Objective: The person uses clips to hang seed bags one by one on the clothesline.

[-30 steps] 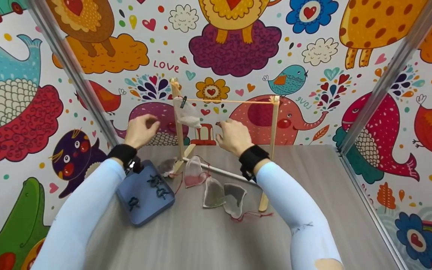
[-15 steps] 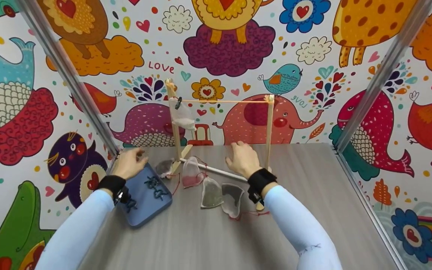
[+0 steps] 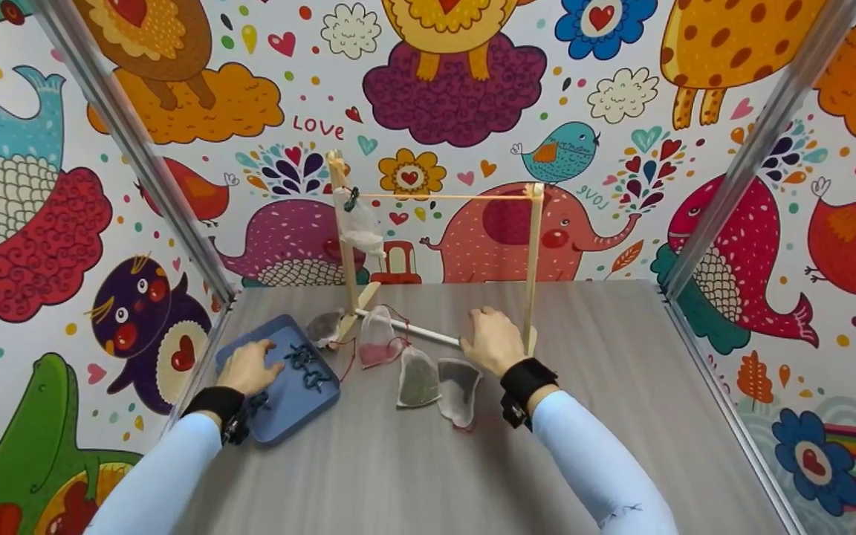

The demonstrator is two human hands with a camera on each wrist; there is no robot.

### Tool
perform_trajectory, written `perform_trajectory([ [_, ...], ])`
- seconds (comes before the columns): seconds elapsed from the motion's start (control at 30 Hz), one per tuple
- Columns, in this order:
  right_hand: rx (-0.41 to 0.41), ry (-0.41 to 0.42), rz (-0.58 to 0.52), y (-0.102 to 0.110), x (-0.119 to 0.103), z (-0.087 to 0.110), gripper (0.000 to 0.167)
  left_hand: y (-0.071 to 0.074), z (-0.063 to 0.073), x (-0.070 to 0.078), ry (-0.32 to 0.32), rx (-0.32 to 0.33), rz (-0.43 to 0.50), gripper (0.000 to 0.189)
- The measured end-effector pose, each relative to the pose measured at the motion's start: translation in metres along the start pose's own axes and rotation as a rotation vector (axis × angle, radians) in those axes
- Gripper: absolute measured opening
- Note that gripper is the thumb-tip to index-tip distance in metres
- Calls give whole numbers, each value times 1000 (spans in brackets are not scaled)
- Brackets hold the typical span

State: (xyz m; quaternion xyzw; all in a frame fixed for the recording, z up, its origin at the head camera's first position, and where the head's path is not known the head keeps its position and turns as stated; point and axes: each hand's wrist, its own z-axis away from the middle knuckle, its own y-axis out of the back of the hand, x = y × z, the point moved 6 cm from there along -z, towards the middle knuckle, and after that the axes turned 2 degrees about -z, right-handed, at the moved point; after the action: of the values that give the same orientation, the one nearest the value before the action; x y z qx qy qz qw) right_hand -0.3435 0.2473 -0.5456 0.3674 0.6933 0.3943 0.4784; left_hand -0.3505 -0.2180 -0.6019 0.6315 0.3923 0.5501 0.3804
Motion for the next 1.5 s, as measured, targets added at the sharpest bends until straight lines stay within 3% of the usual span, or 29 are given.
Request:
perform_trajectory([
  [0.2,11,17,22,-11,3,10,48,-24,11,-19,29,-59,-143,52],
  [0.4,3,12,-11,-21,5,18,46,-46,24,-35,59,-161,-272,43],
  [0.53,-13,5,-27,-25,4,21,47,-55,32,-38,75,-219,-316,33],
  [0.63,-14,13,-28,-27,4,21,48,-58,34,-33,61,-188,-331,24],
  [0.73,-18,19,-31,-30,5,22,48,-58,34,-26,32,-114,-343,17],
  [0.87,-36,14,-39,-34,6,24,49,-57,34,-24,35,-76,-352,20],
  [1.07,-37,8,-36,-36,6,26,46,-52,31,-25,41,-70,-327,32],
  [1.13,-33,13,-36,-37,4,26,46,-52,29,-28,9,-20,-312,30],
  [1.23,-40,24,-31,-38,2,26,45,-49,29,-28,5,-4,-242,22],
  [1.37,-49,27,-25,-39,0,27,44,-45,27,-21,57,-63,-113,12],
  [1.5,-49,34,-26,-39,-2,29,41,-43,26,-12,85,-88,-59,14],
])
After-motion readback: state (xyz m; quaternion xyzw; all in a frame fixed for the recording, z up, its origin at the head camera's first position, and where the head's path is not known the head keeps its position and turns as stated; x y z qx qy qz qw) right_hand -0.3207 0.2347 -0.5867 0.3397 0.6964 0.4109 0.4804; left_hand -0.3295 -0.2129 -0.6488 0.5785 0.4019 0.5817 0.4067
